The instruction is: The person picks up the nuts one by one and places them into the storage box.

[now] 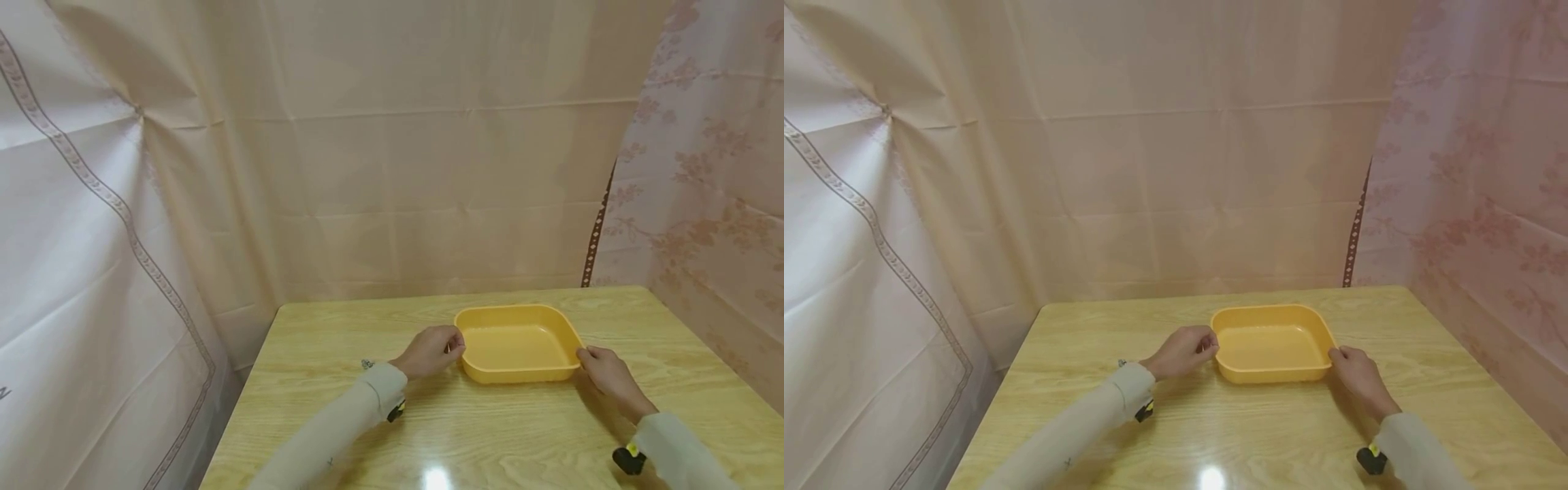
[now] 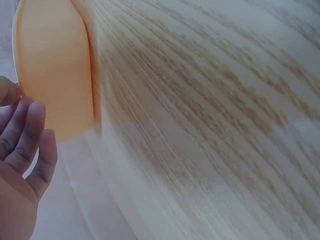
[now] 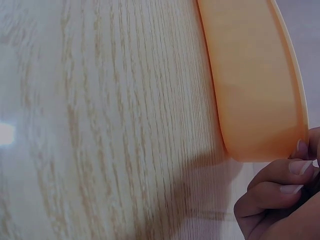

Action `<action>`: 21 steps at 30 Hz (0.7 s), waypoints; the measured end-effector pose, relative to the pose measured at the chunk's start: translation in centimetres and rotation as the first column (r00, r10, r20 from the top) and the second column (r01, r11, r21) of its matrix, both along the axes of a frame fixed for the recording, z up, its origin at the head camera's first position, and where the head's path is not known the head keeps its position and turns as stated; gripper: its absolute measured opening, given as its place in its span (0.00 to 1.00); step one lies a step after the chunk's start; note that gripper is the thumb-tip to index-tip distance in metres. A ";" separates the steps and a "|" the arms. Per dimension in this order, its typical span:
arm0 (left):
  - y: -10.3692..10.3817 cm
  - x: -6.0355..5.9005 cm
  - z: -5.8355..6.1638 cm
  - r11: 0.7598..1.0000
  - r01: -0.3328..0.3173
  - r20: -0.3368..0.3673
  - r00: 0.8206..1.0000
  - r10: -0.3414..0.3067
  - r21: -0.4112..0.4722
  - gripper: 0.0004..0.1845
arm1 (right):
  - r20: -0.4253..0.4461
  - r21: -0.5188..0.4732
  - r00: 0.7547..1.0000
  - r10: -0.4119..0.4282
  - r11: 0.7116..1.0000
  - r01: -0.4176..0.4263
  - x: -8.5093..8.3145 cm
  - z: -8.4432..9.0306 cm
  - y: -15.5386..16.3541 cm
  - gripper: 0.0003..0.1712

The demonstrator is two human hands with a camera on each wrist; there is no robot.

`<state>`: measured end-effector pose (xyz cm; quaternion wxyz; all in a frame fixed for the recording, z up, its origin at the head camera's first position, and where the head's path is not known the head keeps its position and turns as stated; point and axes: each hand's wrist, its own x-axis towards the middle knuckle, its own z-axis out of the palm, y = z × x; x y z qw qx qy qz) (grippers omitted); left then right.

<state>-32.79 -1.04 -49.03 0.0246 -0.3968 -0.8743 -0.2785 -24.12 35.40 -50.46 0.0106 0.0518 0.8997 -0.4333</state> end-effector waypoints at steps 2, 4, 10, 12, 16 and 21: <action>0.0 0.0 0.0 1.000 0.003 -0.006 1.000 -0.003 -0.009 0.03 | 0.000 -0.003 1.000 0.002 1.000 -0.002 0.0 0.0 0.0 0.26; 0.1 0.0 0.0 1.000 0.010 -0.015 1.000 -0.011 -0.020 0.03 | 0.003 -0.005 1.000 0.001 1.000 -0.001 0.0 0.0 -0.1 0.26; 0.0 0.1 0.2 0.998 0.042 -0.043 0.998 -0.044 -0.053 0.04 | 0.008 0.003 1.000 -0.009 1.000 0.009 0.2 -0.1 -0.1 0.25; 0.0 0.2 0.3 0.997 0.045 -0.050 0.998 -0.048 -0.056 0.04 | 0.004 0.001 1.000 -0.008 1.000 0.008 0.2 0.0 -0.2 0.25; -0.1 0.2 0.4 0.997 0.046 -0.050 0.998 -0.049 -0.061 0.05 | 0.006 -0.009 1.000 -0.010 1.000 0.010 0.3 0.2 -0.3 0.25; -0.1 0.1 0.5 0.997 0.052 -0.050 0.997 -0.055 -0.060 0.05 | 0.047 -0.048 0.999 0.003 0.999 -0.001 0.3 0.7 -0.1 0.25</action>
